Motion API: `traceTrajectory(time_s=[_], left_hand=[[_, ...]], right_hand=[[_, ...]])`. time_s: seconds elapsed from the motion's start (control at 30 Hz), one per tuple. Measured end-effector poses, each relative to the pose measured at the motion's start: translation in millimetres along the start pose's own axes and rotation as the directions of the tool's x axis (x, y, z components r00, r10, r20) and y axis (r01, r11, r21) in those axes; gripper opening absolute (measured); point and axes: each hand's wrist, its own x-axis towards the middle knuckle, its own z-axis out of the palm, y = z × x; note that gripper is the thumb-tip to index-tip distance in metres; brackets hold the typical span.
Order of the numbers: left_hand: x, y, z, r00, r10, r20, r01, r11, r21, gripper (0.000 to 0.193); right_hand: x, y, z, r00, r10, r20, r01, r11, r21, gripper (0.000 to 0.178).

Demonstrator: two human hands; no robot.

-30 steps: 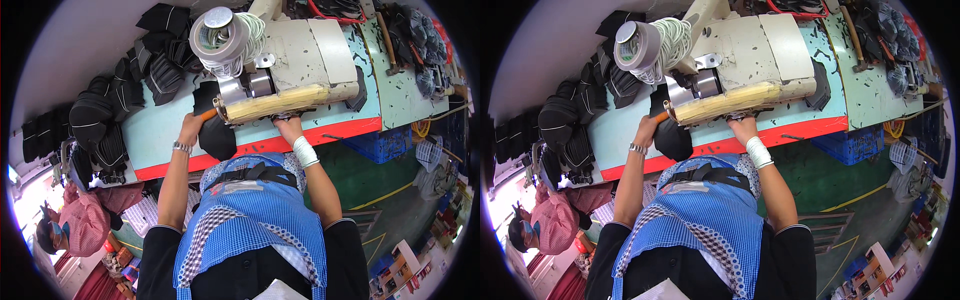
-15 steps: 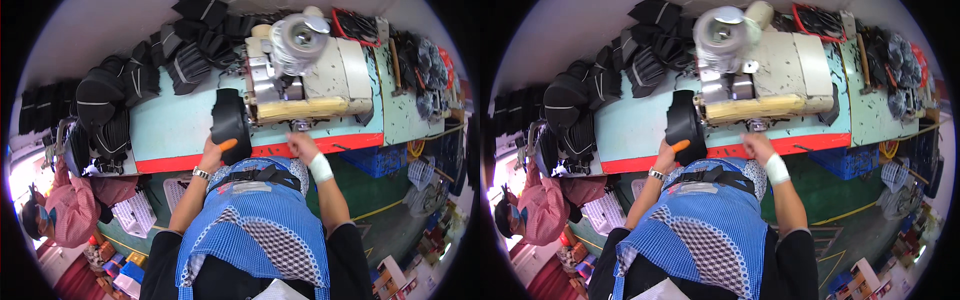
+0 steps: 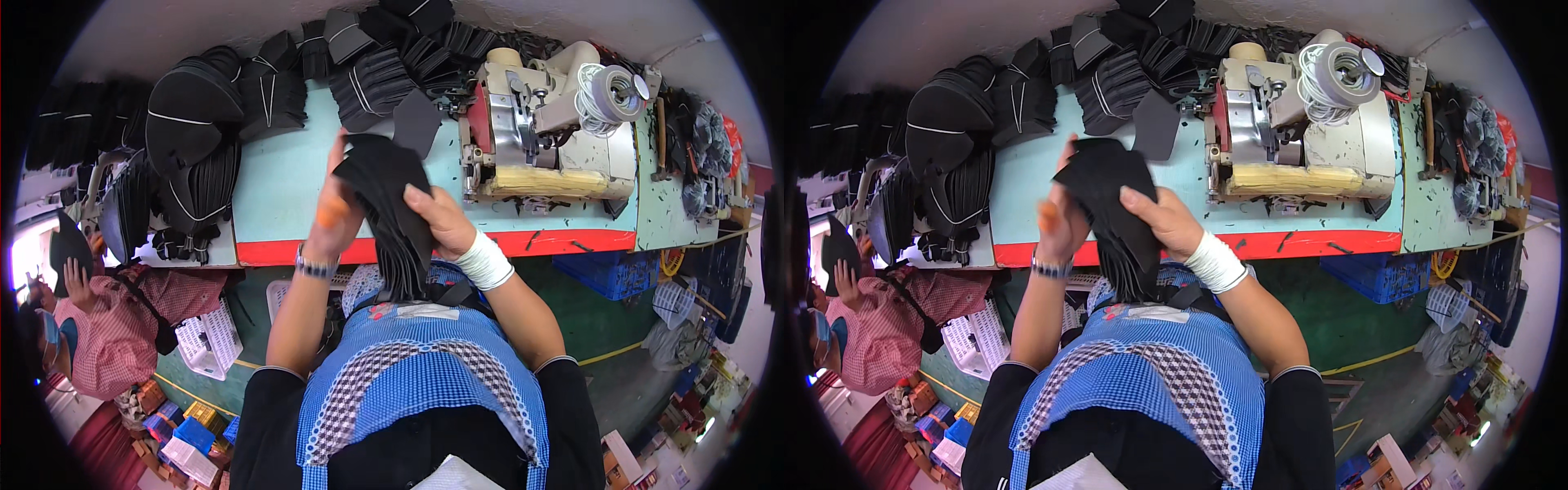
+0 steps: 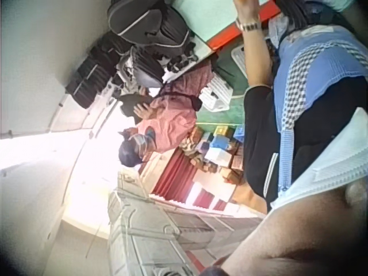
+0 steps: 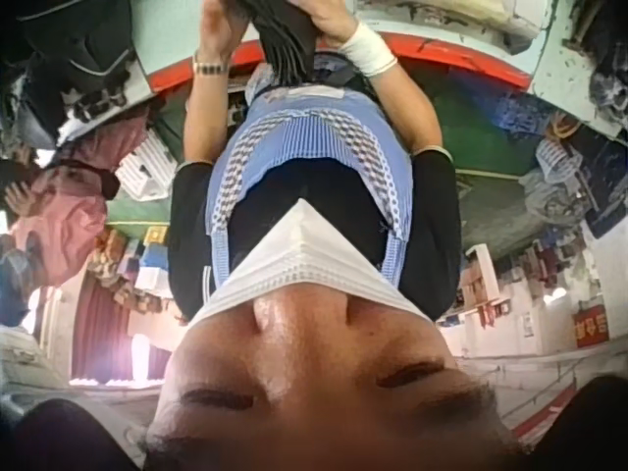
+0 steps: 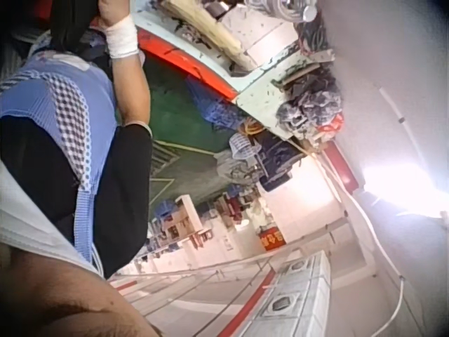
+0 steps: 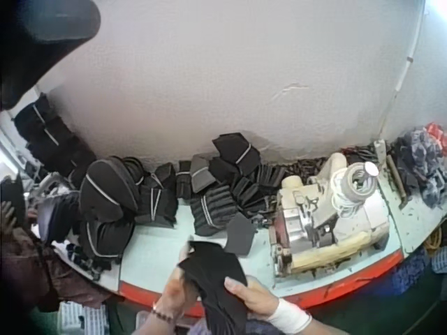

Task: The person stitches components of shoe uppers together using an industrial sewing machine and thread.

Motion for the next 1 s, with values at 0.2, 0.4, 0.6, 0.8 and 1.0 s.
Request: traceTrajectory(time_s=[0.2,0.4,0.6,0.8,1.0], left_hand=[[6,-24,-18,0.991,0.027,-0.129,-0.065,0.952,-0.300,0.079],[12,-22,-12,0.994,-0.070,-0.083,0.070,0.998,-0.004,0.062],[94,-106,-56,0.959,0.269,-0.085,0.084,0.015,0.996,0.045],[69,-94,-93,0.932,-0.294,-0.212,0.307,0.329,0.893,0.045],[-5,-1,-35,0.923,-0.355,-0.146,0.383,0.882,0.274,0.022]], right_hand=[[3,32,-5,0.984,0.157,0.087,-0.167,0.979,0.119,0.064],[-8,36,-7,0.993,0.108,0.037,-0.111,0.987,0.112,0.066],[-37,-1,1,0.942,-0.218,-0.254,0.233,0.972,0.027,0.058],[-73,23,7,0.917,-0.144,-0.373,0.168,0.985,0.032,0.070],[-76,-7,-6,0.911,-0.281,-0.302,0.245,0.958,-0.152,0.085]])
